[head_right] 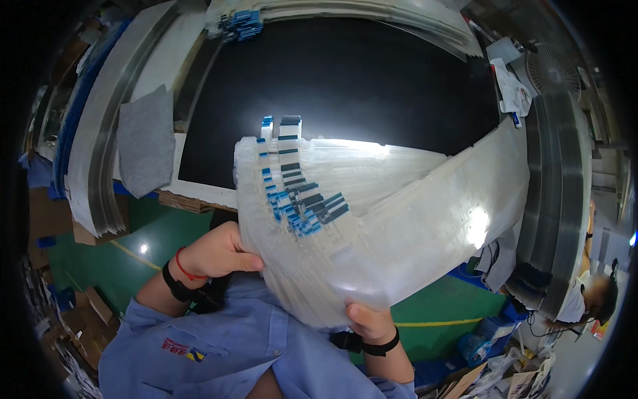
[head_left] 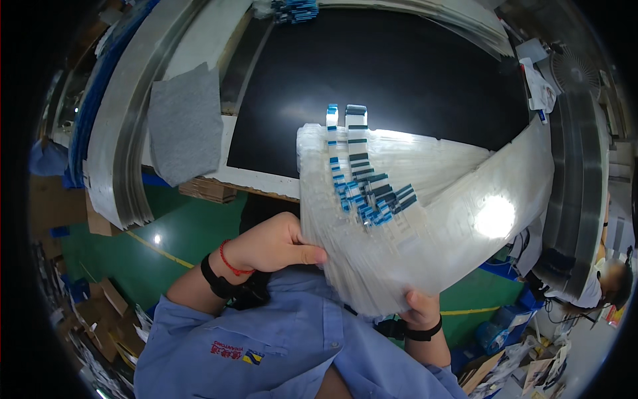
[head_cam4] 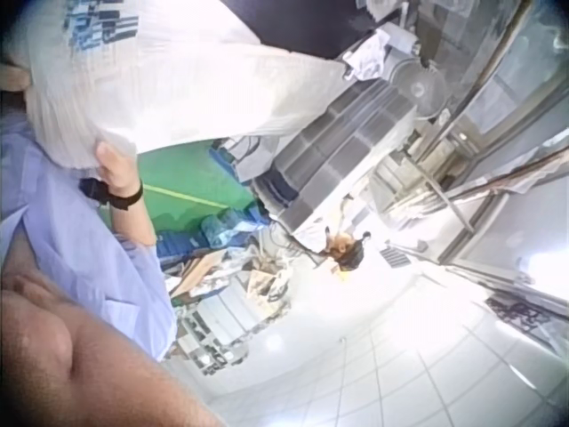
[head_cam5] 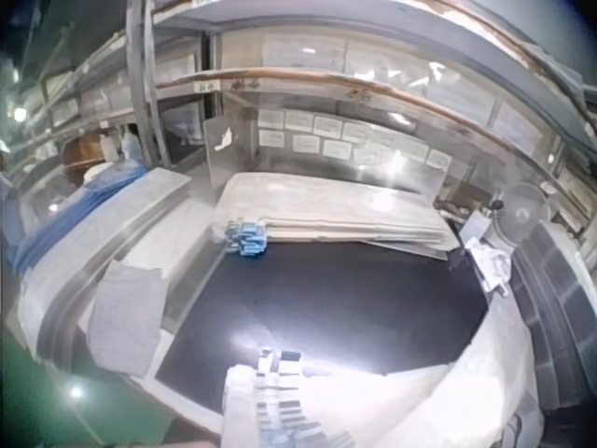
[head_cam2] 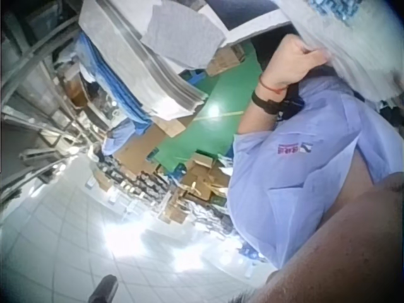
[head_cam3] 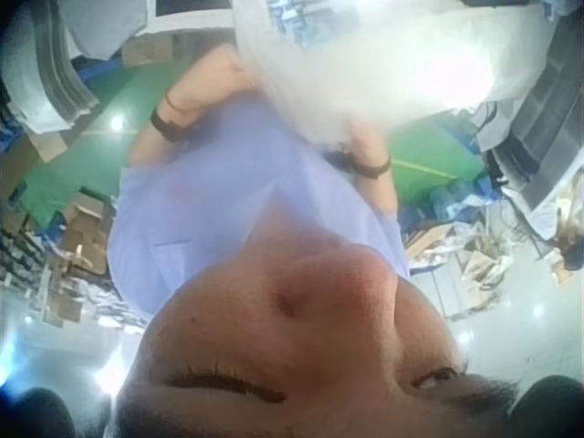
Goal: Inspecting and sorting transparent electronic membrane sheets at a workstation.
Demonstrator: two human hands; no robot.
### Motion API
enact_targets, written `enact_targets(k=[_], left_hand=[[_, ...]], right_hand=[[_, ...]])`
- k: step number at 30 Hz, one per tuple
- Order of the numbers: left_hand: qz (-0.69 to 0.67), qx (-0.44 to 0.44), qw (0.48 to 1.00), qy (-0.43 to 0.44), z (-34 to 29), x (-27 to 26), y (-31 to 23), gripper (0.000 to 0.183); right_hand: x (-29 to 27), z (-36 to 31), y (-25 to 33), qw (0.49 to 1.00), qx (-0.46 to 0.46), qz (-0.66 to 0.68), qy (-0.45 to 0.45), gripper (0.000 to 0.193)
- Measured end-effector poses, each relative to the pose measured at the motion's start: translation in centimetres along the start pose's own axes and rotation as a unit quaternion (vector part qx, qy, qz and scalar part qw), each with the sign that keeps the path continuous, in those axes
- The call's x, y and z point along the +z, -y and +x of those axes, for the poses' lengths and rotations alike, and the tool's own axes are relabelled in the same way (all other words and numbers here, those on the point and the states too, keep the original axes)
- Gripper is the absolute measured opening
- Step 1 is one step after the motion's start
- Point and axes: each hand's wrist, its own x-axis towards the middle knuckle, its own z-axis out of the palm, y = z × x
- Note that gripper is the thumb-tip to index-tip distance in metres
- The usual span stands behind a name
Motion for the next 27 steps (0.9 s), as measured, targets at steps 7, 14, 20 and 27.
enact_targets(k=[7,14,20,27], left_hand=[[-0.064,-0.048,0.997,0.012,-0.5,-1.4,0.5,0.034],[-0.041,-0.03,0.998,0.034,-0.2,-1.3,-0.1,0.034],[0.004,-0.012,1.0,-0.003,-0.3,-1.2,0.2,0.027],[0.005,0.022,0.999,0.027,-0.3,-1.1,1.0,0.029]], right_hand=[[0.0,0.1,-0.5,1.0,-0.021,-0.016,-0.015,0.069],[-1.2,-0.9,-0.3,0.999,-0.016,-0.024,-0.023,0.068],[0.5,0.5,-0.6,0.999,-0.023,0.005,-0.023,0.069],[-0.8,-0.9,0.3,0.999,-0.03,-0.032,-0.014,0.07]])
